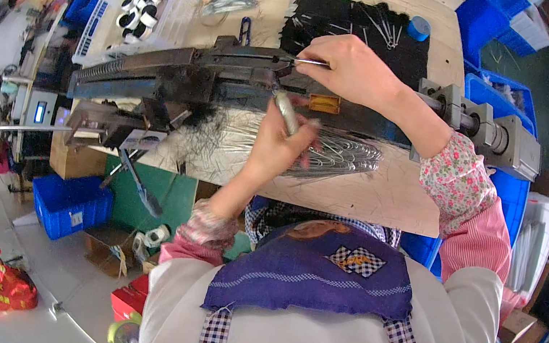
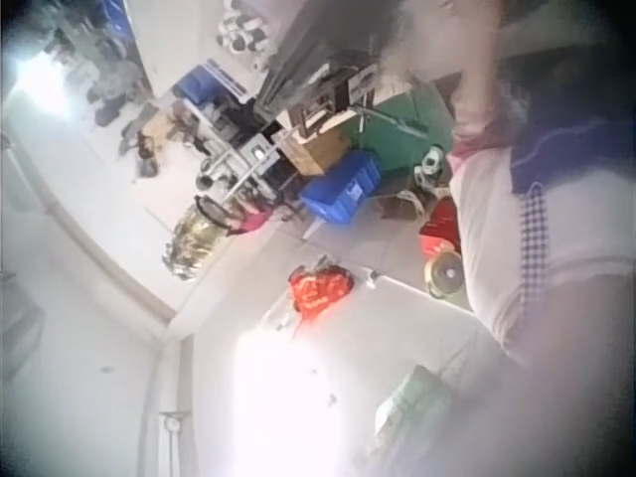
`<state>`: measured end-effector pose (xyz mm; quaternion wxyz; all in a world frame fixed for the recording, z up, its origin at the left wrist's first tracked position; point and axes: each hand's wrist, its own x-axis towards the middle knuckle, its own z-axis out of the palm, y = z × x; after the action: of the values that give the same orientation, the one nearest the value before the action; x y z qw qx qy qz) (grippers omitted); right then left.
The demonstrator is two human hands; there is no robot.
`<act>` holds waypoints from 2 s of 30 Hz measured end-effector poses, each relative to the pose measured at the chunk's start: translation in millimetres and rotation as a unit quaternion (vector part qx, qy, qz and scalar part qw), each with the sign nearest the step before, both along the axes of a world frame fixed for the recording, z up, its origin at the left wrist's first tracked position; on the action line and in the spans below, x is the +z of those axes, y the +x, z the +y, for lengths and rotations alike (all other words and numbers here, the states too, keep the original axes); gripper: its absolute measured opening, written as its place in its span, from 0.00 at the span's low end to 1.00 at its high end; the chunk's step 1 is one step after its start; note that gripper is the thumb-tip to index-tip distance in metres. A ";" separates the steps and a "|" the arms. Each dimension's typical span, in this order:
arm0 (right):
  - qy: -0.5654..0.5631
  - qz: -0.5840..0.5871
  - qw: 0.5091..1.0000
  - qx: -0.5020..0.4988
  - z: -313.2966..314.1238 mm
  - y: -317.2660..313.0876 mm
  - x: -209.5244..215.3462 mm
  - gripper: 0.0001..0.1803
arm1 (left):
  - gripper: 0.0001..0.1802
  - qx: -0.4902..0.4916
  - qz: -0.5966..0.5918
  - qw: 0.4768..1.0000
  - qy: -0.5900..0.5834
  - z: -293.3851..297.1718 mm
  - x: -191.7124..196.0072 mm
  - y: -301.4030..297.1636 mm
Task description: Manually assemble small metal components on a production line workbench.
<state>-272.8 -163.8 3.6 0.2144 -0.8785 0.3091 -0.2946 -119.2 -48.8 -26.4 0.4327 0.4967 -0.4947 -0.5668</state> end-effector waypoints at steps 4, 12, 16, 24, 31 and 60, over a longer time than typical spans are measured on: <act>-0.146 0.027 0.989 0.003 -2.5 -0.2 1.4 0.10 | 0.12 0.087 -0.211 0.949 -0.220 -5.1 -32.3 18.8; -0.087 0.195 0.971 -0.110 81.5 -18.0 -28.6 0.12 | 0.22 0.376 0.102 0.916 0.096 23.1 -55.5 168.1; -0.013 0.175 0.955 -0.240 30.0 -20.3 -78.0 0.08 | 0.18 0.335 0.114 0.928 0.115 12.7 -46.4 166.9; 0.151 0.163 0.968 -0.113 101.7 -77.4 -0.4 0.10 | 0.12 0.346 0.191 0.916 -0.073 36.4 -44.8 85.8; 0.285 -0.014 0.945 -0.161 125.6 -114.4 45.3 0.11 | 0.14 -0.182 0.258 0.941 0.126 -40.5 11.9 -52.2; 0.413 0.010 0.911 -0.021 -19.3 -43.2 39.6 0.17 | 0.22 0.050 0.236 0.965 0.101 -37.3 -13.5 -45.2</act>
<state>-316.0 -183.1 43.2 0.5484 -0.7082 0.4232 -0.1363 -164.4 -86.1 -39.9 0.5124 0.4138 -0.2929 -0.6931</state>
